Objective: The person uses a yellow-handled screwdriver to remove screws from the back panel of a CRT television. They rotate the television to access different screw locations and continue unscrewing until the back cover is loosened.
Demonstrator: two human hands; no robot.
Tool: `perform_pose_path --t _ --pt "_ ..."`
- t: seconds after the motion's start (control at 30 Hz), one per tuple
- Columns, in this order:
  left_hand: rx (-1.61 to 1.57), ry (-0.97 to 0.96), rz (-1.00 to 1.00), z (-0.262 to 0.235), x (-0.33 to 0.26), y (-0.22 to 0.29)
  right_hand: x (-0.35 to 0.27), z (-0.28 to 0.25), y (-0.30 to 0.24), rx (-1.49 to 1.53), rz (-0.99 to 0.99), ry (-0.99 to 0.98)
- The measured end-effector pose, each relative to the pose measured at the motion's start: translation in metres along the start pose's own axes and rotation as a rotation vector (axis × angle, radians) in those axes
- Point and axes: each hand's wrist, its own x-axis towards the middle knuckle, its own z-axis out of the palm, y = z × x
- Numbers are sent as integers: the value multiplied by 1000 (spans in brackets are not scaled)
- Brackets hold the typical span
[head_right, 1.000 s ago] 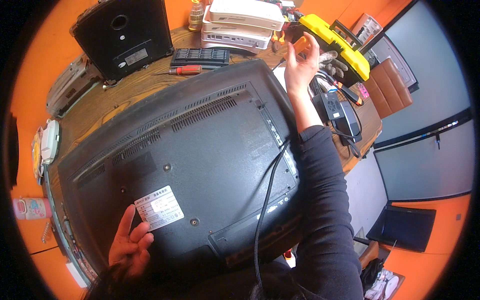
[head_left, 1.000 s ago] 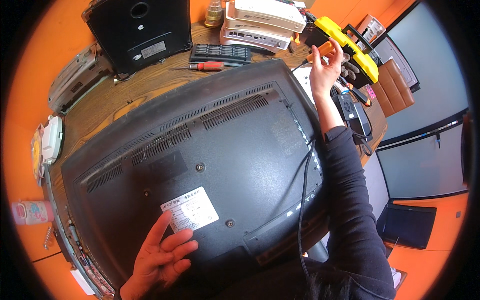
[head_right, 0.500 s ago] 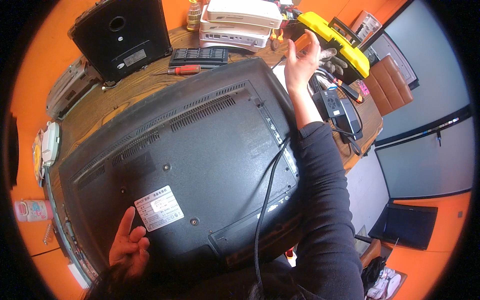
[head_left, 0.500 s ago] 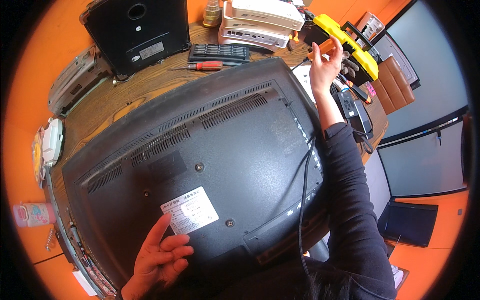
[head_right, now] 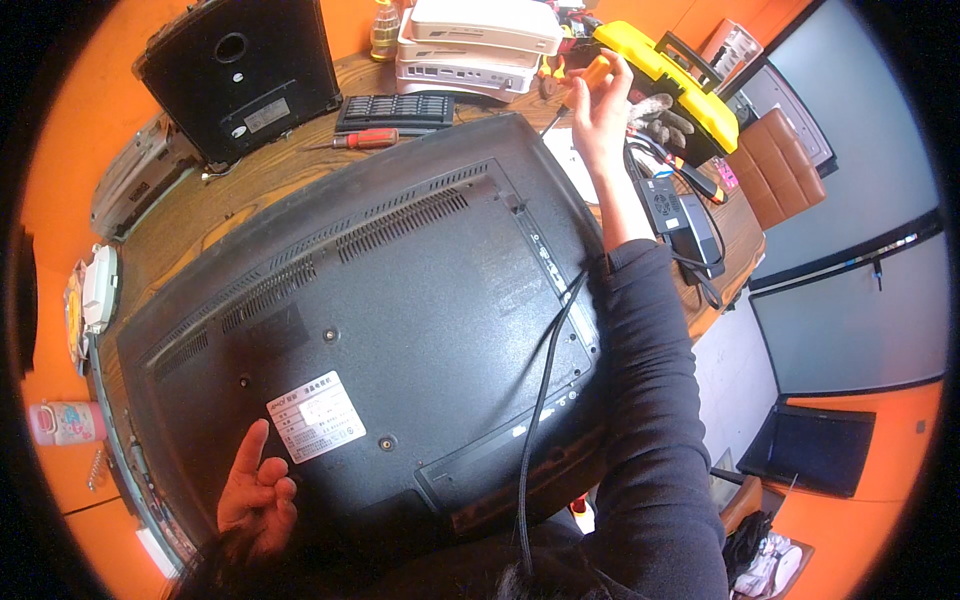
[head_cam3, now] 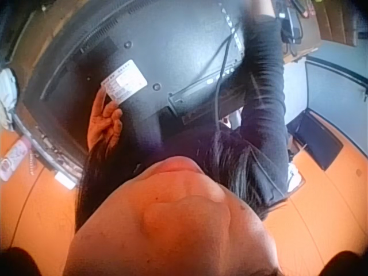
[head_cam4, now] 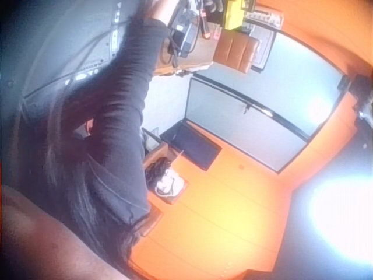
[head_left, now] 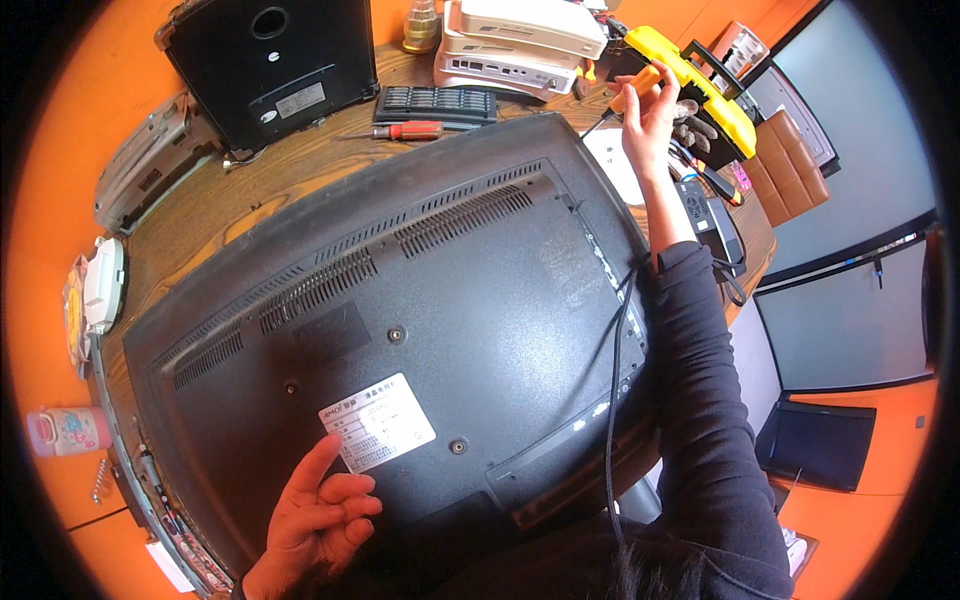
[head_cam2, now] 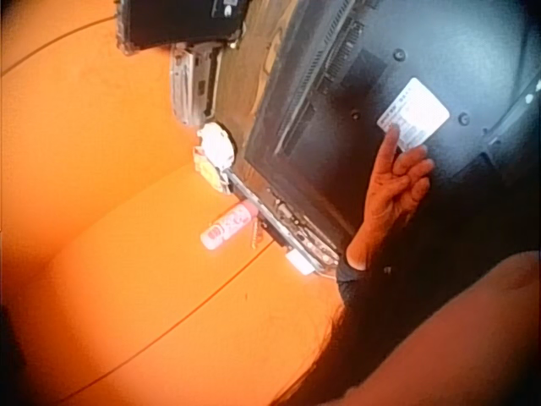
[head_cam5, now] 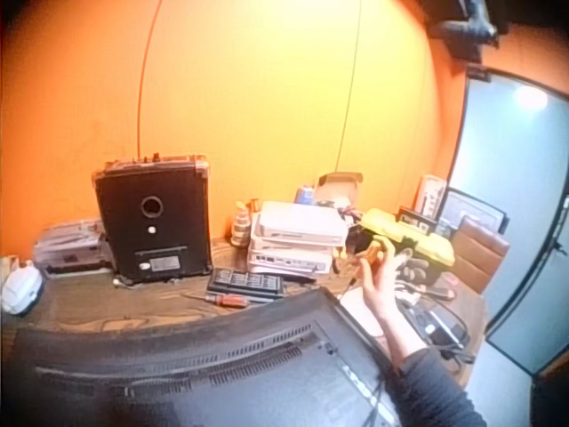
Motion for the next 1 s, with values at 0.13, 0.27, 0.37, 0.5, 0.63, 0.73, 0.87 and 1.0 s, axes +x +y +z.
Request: perform_pose_path --t 0.13,0.27,0.37,0.5,0.63,0.73,0.87,1.0 --pt "-21 -13 0 -2 0 0 -1 5 -4 150 -78 -40" --pt "-11 8 9 -3 -1 0 -2 7 -14 -175 -154 37" --pt "-5 -10 7 -5 -1 0 7 5 -17 -242 -142 -81" --pt "1 -29 10 -8 0 1 13 4 -14 -27 -79 -156" --pt "22 -69 13 -10 1 1 5 3 -12 -82 -76 -63" --pt "7 -68 3 -10 2 1 3 2 -12 -198 -74 -66" --pt "-13 -49 13 -9 1 0 4 3 -11 -47 -60 -170" --pt "-17 -70 6 -10 2 0 1 3 -10 1 -117 -90"
